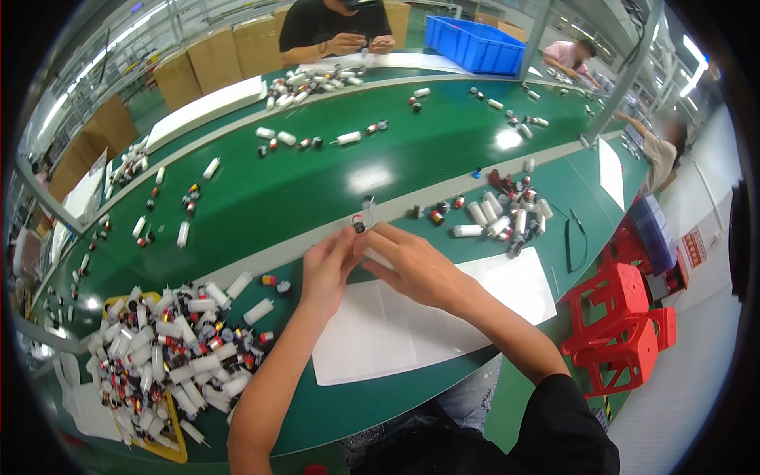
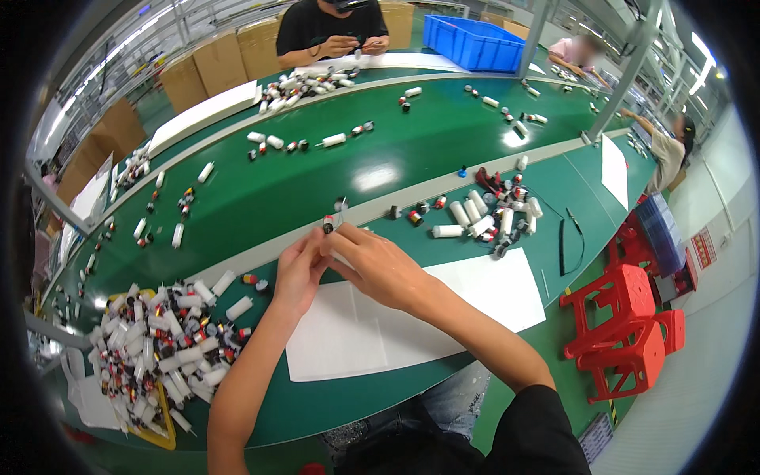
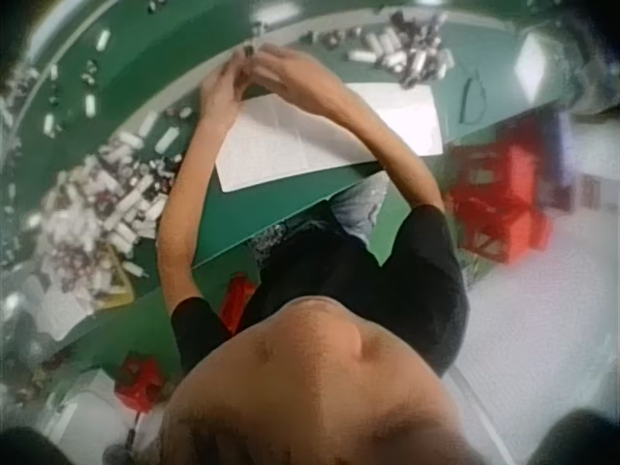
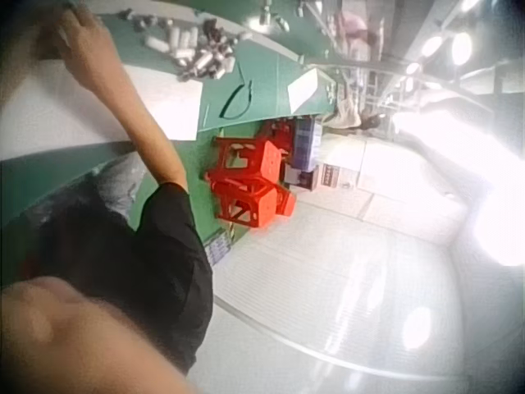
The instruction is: Assembling small electronic or plastic components on a production line.
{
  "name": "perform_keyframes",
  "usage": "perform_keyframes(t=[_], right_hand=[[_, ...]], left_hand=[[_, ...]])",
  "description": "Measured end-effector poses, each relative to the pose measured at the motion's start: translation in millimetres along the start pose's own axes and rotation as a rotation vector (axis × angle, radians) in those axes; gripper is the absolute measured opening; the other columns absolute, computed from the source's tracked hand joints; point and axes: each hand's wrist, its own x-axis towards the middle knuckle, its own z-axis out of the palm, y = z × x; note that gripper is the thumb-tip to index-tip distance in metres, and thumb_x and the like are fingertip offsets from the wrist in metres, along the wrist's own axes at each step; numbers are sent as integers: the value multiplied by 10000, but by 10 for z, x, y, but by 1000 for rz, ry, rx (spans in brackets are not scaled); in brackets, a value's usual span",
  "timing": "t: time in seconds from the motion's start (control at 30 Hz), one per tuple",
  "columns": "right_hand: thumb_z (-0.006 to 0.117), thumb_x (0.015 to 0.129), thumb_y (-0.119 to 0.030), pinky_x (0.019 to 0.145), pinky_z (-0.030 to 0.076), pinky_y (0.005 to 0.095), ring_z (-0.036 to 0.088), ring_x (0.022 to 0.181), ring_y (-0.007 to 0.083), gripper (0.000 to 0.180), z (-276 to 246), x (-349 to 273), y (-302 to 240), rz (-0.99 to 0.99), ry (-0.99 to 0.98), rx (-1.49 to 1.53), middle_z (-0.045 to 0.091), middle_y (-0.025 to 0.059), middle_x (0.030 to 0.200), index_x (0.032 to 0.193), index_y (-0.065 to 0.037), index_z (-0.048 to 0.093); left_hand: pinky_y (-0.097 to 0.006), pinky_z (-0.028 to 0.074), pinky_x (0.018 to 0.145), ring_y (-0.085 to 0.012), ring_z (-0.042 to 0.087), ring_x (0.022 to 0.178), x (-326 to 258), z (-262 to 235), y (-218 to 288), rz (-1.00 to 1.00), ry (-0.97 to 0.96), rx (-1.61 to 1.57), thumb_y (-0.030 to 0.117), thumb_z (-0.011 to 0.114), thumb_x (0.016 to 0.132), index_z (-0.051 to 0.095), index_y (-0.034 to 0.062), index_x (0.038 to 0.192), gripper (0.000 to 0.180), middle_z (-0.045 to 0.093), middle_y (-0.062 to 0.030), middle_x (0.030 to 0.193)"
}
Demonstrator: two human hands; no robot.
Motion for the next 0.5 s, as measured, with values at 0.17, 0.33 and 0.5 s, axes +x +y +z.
perform_keyframes(t=[0.17, 0.33, 0.5], right_hand=[[692, 853, -67, 820, 526, 408, 613, 970, 331, 175, 150, -80, 159, -173, 68, -212, 606, 85, 1146, 1006, -56, 607], [721, 836, -18, 796, 532, 397, 647, 927, 337, 197, 216, -79, 177, 5, 198, 125, 645, 124, 1099, 986, -33, 594], [690, 873, -52, 699, 533, 310, 686, 779, 194, 162, 223, -103, 239, 245, 335, 261, 702, 120, 914, 1011, 10, 632]], left_hand=[[-286, 488, 876, -123, 609, 954, 43, -27, 18, 55, -141, -22, 275, 602, 1001, 632, 29, 1213, 325, 662, -49, 1088], [-282, 513, 916, -152, 635, 998, 26, -16, 8, 133, -136, -56, 204, 637, 981, 610, 20, 1274, 348, 676, -94, 1116], [-290, 538, 917, -154, 639, 990, 45, -45, -44, 252, -208, 55, 95, 696, 923, 659, 2, 1208, 302, 675, -118, 1126]])
